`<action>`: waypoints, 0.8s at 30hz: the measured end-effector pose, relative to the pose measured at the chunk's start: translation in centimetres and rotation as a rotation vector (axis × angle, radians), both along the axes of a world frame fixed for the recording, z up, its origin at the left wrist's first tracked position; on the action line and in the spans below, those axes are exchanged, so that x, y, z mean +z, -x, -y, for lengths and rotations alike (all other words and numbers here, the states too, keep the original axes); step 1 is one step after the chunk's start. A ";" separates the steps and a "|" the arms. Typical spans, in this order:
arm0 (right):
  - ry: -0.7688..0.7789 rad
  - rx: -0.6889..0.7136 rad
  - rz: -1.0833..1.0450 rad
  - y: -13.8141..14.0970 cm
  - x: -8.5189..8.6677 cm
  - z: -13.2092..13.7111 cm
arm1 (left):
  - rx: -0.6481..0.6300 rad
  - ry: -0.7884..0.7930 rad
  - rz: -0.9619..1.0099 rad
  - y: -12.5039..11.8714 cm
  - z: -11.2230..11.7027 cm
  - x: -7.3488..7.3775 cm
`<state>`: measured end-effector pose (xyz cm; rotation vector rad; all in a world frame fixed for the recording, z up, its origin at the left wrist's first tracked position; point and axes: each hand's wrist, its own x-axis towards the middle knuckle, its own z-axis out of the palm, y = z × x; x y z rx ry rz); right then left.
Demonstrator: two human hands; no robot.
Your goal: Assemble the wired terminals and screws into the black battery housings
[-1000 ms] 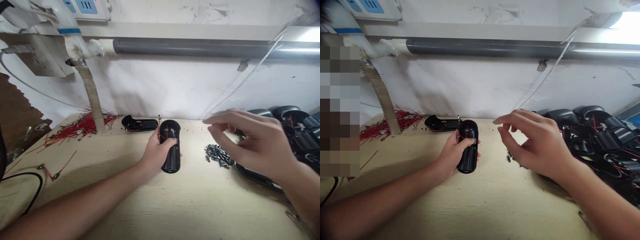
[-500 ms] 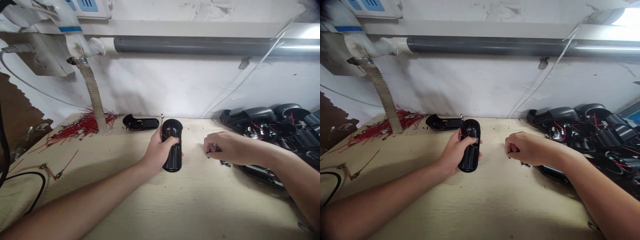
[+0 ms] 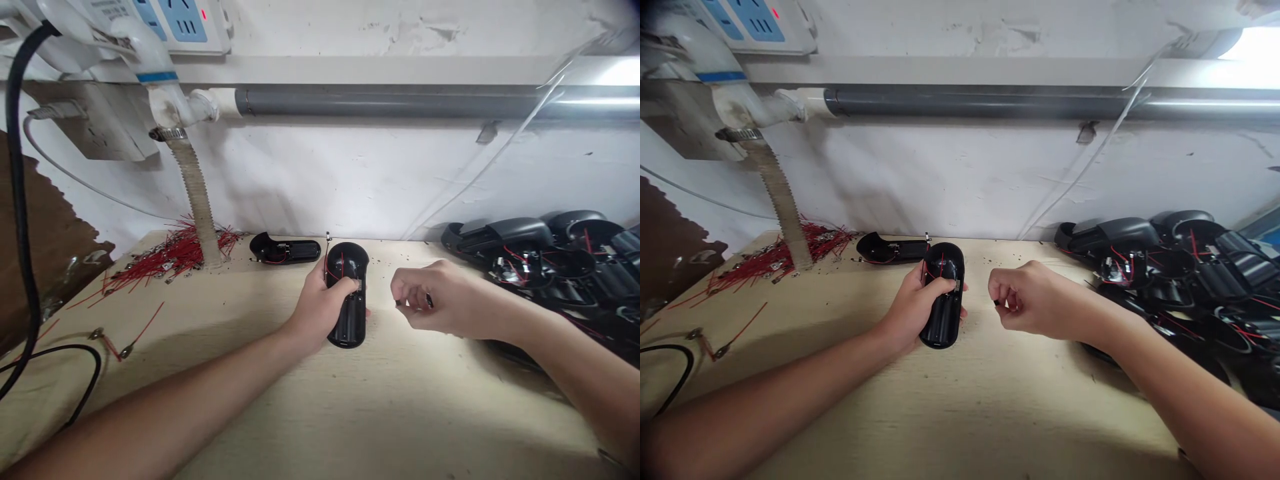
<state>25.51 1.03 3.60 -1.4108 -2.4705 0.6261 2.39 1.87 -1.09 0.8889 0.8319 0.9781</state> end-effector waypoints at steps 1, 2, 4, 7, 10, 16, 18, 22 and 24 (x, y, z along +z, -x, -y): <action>0.002 0.001 -0.053 0.1 -0.1 0.0 | 0.004 0.000 0.000 0.0 0.0 0.0; 0.007 -0.010 -0.104 0.3 -0.3 0.0 | 0.008 0.000 -0.001 -0.1 0.0 0.1; 0.028 -0.076 -0.207 0.9 -0.5 0.1 | 0.025 0.001 -0.007 -0.2 0.1 0.2; 0.092 -0.223 -0.406 2.6 -0.1 0.6 | 0.090 -0.025 -0.044 -0.2 0.3 0.3; 0.184 -0.310 -0.620 4.9 0.6 1.7 | 0.217 -0.092 -0.083 -0.2 0.2 0.3; 0.362 -0.519 -1.021 8.5 -1.7 3.8 | 0.362 -0.162 -0.120 0.0 -0.3 -0.4; 0.332 -0.562 -1.038 8.8 -3.3 3.9 | 0.349 -0.135 -0.102 0.1 -0.4 -0.6; 0.178 -0.544 -0.970 8.2 -5.0 3.2 | 0.331 -0.142 -0.102 0.2 -0.6 -0.9; 0.115 -0.531 -0.943 7.7 -5.1 2.7 | 0.340 -0.161 -0.136 0.2 -0.6 -0.8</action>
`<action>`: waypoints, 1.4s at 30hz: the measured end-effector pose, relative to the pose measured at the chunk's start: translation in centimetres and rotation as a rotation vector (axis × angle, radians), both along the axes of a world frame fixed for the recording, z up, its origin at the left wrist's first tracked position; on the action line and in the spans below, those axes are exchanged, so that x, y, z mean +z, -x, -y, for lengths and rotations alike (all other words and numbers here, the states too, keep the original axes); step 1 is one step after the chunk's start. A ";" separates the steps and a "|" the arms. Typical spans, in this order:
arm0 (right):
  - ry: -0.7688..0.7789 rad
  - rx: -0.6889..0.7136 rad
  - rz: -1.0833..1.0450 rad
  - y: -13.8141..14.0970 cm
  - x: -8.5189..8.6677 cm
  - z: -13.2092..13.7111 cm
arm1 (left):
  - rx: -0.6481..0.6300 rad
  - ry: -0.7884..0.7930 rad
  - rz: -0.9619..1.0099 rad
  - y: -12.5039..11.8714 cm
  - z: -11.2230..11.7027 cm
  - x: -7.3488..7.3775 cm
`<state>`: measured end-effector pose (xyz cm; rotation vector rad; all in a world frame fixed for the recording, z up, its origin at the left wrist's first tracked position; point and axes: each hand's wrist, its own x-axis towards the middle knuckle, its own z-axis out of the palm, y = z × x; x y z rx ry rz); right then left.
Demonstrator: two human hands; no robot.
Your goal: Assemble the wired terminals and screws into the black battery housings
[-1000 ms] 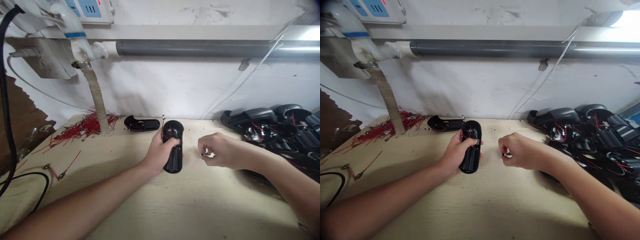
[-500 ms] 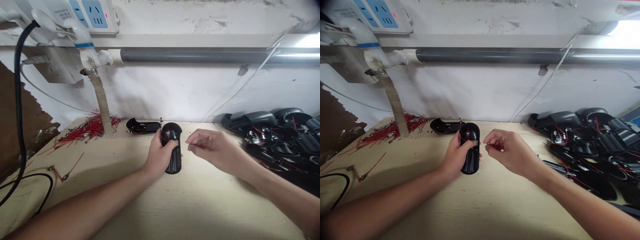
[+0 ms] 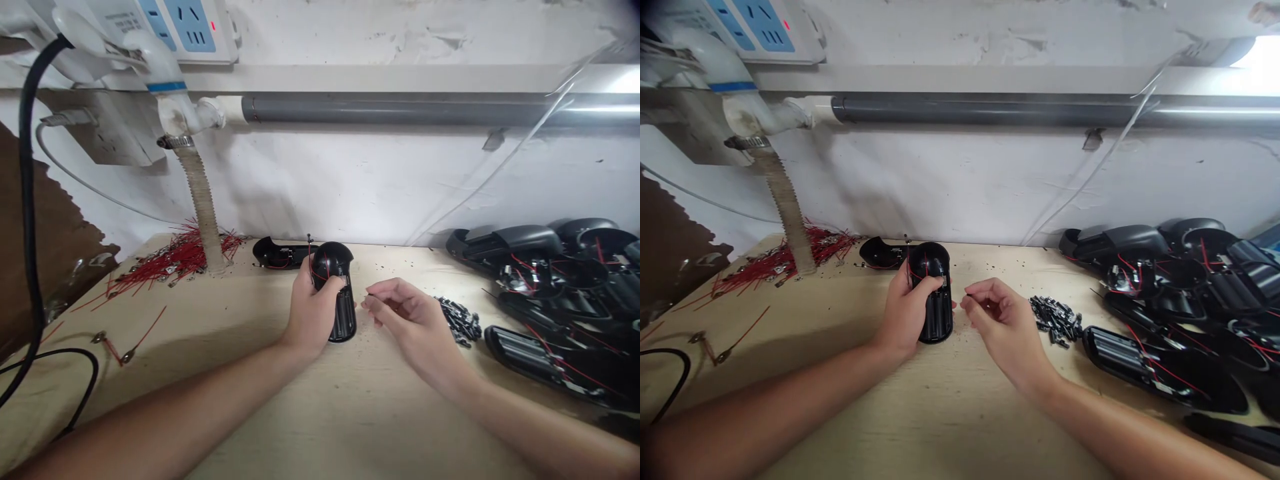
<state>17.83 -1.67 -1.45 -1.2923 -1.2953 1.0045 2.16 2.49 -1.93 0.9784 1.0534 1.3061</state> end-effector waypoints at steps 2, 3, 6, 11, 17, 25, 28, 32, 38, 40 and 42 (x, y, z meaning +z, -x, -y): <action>-0.043 -0.003 0.024 -0.3 0.0 -0.4 | -0.024 -0.005 -0.004 0.0 0.1 0.2; -0.062 -0.006 0.031 -0.4 -0.1 -0.5 | -0.056 -0.002 0.011 0.0 0.2 0.3; -0.080 0.004 0.048 -0.5 -0.5 -0.5 | -0.152 -0.011 0.052 0.0 0.4 0.6; -0.117 0.011 0.079 -0.6 -1.0 -0.3 | -0.182 -0.048 0.041 -0.1 0.5 0.4; -0.098 0.011 -0.017 -0.6 -0.7 -0.5 | -0.216 -0.064 0.023 -0.2 0.5 0.1; 0.002 0.020 -0.188 -0.5 -0.5 -0.3 | -0.229 0.002 0.124 -0.3 0.6 0.5; 0.050 0.006 -0.208 -0.5 -0.5 -0.3 | -0.214 -0.007 0.082 -0.3 0.6 0.5; 0.050 -0.003 -0.197 -0.6 -0.5 -0.4 | -0.225 -0.029 0.053 -0.3 0.6 0.3; 0.036 0.002 -0.192 -0.6 -0.4 -0.4 | -0.224 -0.052 0.012 -0.2 0.5 0.4; 0.036 0.012 -0.187 -0.7 -0.5 -0.4 | -0.237 -0.054 0.019 -0.2 0.6 0.5; 0.052 0.020 -0.193 -0.7 -0.6 -0.4 | -0.248 -0.057 0.030 -0.3 0.7 0.4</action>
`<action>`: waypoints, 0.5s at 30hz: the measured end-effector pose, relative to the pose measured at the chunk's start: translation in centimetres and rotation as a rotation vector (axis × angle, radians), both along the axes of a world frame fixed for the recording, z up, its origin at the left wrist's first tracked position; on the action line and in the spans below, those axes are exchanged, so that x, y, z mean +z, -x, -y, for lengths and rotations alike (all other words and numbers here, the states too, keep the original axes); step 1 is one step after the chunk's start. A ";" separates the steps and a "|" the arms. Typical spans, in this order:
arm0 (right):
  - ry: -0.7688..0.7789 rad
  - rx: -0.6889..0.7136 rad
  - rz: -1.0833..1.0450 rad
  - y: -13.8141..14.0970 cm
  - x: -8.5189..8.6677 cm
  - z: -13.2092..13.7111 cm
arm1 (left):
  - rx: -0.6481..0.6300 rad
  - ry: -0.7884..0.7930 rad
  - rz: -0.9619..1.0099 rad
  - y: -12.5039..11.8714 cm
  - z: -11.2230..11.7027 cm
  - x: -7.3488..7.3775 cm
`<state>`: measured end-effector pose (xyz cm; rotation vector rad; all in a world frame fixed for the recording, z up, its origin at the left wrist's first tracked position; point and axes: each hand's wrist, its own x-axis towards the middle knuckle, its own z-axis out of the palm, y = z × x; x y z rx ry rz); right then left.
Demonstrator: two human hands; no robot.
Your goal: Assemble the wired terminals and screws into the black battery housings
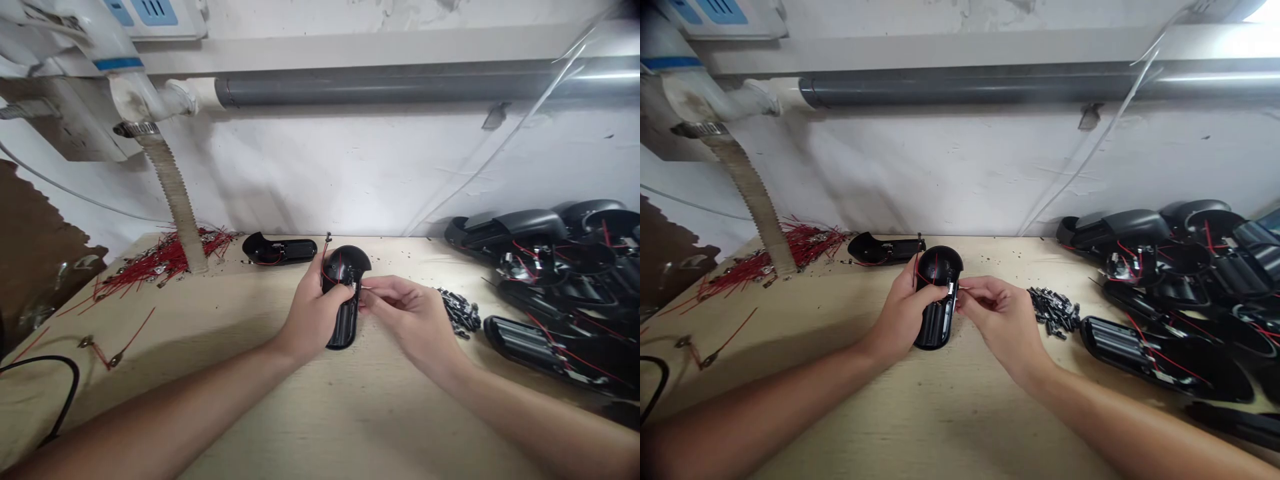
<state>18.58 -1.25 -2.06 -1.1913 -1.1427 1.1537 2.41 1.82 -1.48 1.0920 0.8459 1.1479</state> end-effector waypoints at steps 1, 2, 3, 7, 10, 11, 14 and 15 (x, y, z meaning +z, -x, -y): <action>0.014 0.006 -0.008 -0.1 -0.1 -0.1 | -0.001 -0.002 0.000 0.0 0.0 -0.1; 0.028 0.012 -0.017 -0.1 -0.2 -0.2 | 0.002 -0.007 -0.007 0.0 0.0 -0.1; 0.036 0.019 -0.026 -0.2 -0.3 -0.2 | 0.009 -0.018 -0.021 0.1 0.0 -0.2; 0.014 0.037 -0.045 -0.4 -0.8 -0.5 | 0.052 -0.096 -0.122 0.3 -0.2 -0.4; -0.014 0.018 -0.014 -0.5 -1.1 -0.5 | 0.070 -0.135 -0.158 0.3 -0.3 -0.4; -0.019 0.010 0.000 -0.5 -1.2 -0.6 | 0.071 -0.140 -0.163 0.3 -0.3 -0.4; -0.008 -0.003 -0.006 -0.6 -1.2 -0.7 | 0.065 -0.133 -0.168 0.2 -0.2 -0.4; 0.005 -0.001 -0.026 -0.6 -1.2 -0.7 | 0.058 -0.125 -0.166 0.2 -0.2 -0.4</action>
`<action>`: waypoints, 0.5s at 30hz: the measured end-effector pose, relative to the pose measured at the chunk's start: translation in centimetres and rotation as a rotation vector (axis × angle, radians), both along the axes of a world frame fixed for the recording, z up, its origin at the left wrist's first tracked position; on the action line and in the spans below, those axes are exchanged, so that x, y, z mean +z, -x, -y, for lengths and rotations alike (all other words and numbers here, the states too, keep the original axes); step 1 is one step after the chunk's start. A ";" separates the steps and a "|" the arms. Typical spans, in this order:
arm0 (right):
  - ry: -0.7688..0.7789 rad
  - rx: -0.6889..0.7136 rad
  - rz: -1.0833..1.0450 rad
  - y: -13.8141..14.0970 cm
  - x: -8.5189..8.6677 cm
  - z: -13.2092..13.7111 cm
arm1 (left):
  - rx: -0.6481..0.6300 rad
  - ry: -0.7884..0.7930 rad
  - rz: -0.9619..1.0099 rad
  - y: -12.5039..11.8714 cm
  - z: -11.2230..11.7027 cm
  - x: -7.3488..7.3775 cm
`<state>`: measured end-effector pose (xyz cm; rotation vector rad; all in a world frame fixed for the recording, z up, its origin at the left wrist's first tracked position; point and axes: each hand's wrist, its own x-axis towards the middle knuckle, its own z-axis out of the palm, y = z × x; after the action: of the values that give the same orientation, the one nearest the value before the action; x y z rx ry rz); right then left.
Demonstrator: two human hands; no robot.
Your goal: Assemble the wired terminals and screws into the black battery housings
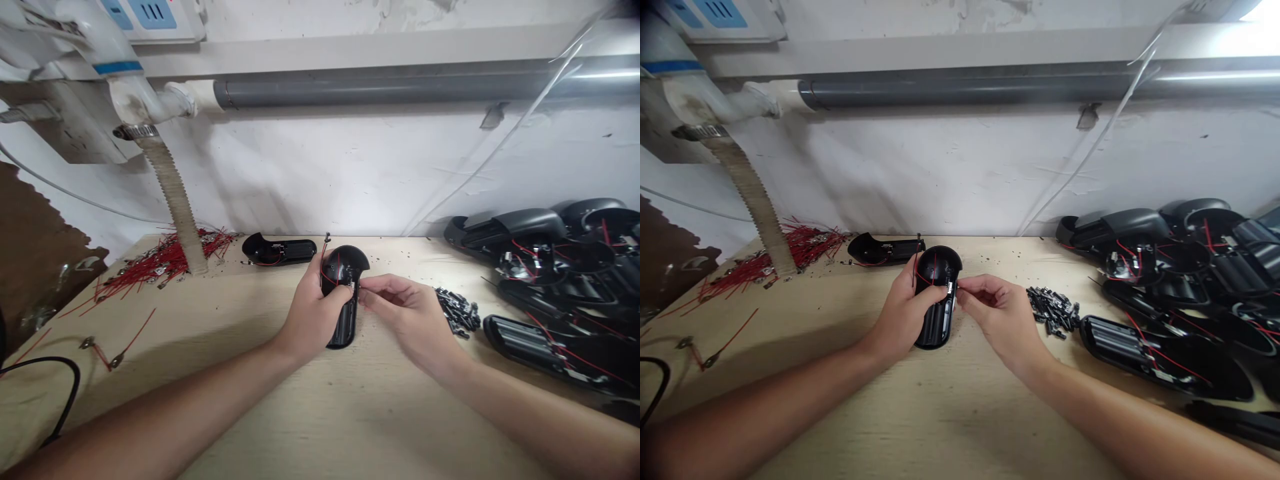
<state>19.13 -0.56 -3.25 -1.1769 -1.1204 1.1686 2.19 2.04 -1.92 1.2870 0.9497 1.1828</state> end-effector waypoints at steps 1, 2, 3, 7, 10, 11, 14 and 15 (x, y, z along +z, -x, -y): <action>0.015 0.002 -0.024 0.0 0.1 0.0 | -0.006 0.005 0.001 0.0 0.0 -0.1; 0.030 0.002 -0.045 0.0 0.1 -0.1 | -0.013 0.008 0.000 0.0 0.0 -0.1; 0.044 0.000 -0.062 0.0 0.2 -0.1 | -0.020 0.008 -0.002 0.0 0.0 -0.1; 0.074 -0.012 -0.099 0.1 0.5 -0.1 | -0.036 -0.007 -0.021 0.0 0.0 0.1; 0.091 -0.014 -0.112 0.1 0.8 -0.1 | -0.002 -0.032 -0.077 0.1 0.1 0.5; 0.091 -0.012 -0.111 0.2 0.9 -0.1 | 0.018 -0.034 -0.095 0.1 0.1 0.6; 0.077 0.004 -0.111 0.2 1.1 0.0 | 0.058 -0.021 -0.099 0.2 0.2 0.7; 0.070 0.008 -0.112 0.2 1.1 0.0 | 0.063 -0.019 -0.089 0.2 0.1 0.7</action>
<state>18.90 -0.59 -2.15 -1.1462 -1.0072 1.2735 1.95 1.89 -1.24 1.3426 1.0530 1.1935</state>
